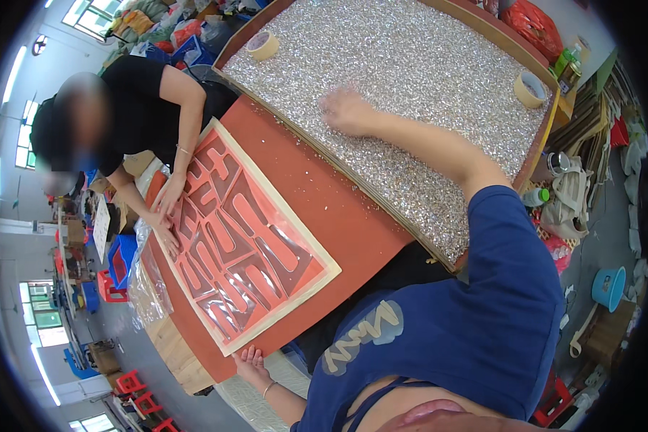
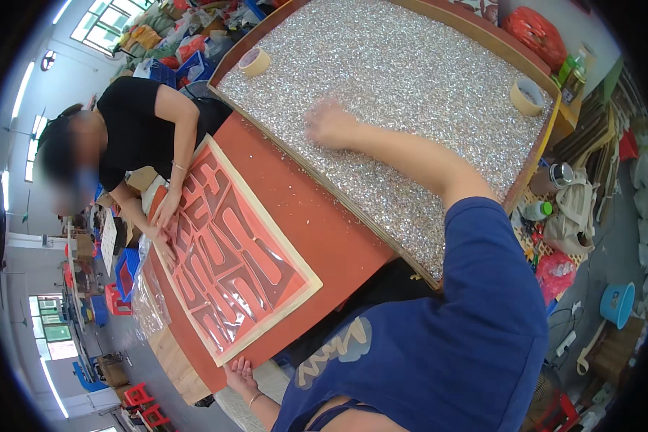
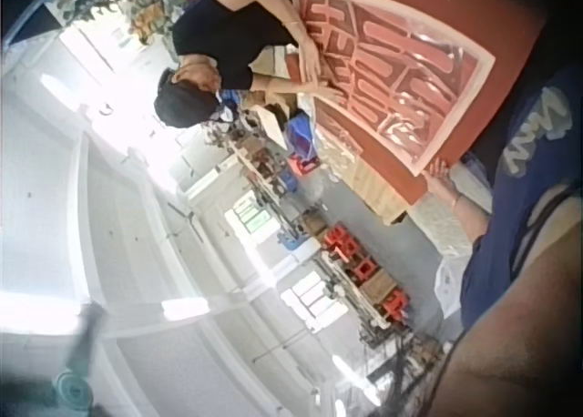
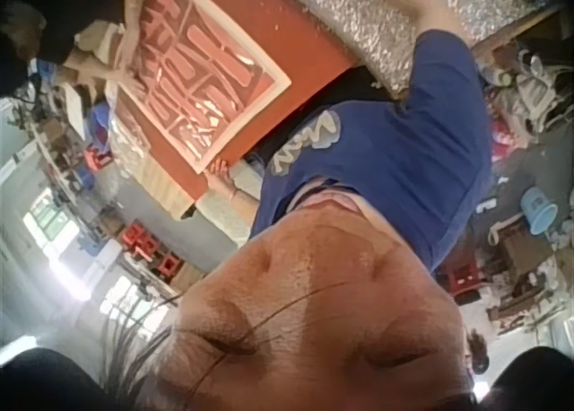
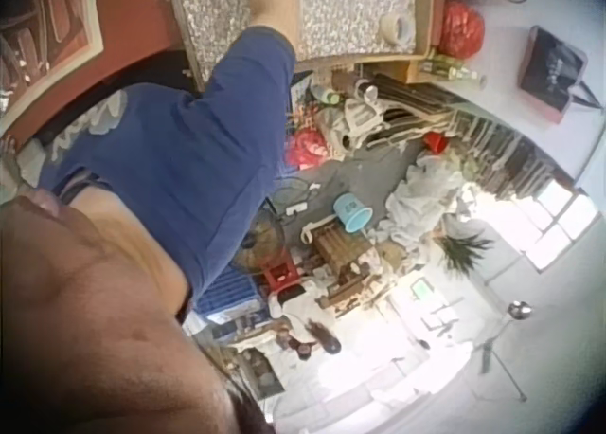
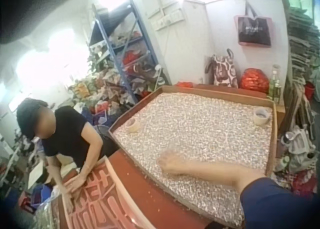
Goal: Placing stencils on adhesive sheets and applying glitter to create shoe components.
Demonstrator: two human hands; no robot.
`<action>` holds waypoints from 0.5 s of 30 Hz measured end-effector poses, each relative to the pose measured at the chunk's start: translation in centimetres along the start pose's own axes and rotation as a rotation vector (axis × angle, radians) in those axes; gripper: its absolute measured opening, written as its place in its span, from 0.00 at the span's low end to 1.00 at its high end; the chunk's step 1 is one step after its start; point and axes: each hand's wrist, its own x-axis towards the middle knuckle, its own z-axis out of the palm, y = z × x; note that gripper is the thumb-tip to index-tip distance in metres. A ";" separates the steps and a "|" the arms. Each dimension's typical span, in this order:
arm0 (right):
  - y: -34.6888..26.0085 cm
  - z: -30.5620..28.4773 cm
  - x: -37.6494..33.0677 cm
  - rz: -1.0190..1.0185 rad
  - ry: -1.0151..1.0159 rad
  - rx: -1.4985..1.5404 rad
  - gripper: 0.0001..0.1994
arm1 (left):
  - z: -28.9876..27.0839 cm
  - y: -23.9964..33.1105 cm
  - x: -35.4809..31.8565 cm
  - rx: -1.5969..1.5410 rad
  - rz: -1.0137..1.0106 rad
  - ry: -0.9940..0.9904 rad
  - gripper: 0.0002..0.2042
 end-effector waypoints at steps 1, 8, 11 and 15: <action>-0.2 0.6 0.1 -0.001 0.004 0.003 0.26 | -0.3 0.1 0.3 -0.017 -0.031 -0.056 0.23; 14.4 -6.4 -0.4 0.627 0.143 -0.357 0.24 | -0.2 -0.5 2.2 -0.226 -0.148 -0.275 0.18; 14.8 -5.4 -0.7 0.482 0.081 -0.349 0.22 | 0.6 -0.1 2.4 -0.281 -0.193 -0.190 0.15; 1.5 -3.6 -3.5 -0.209 -0.022 -0.103 0.21 | 0.3 0.1 3.2 -0.352 -0.184 -0.289 0.15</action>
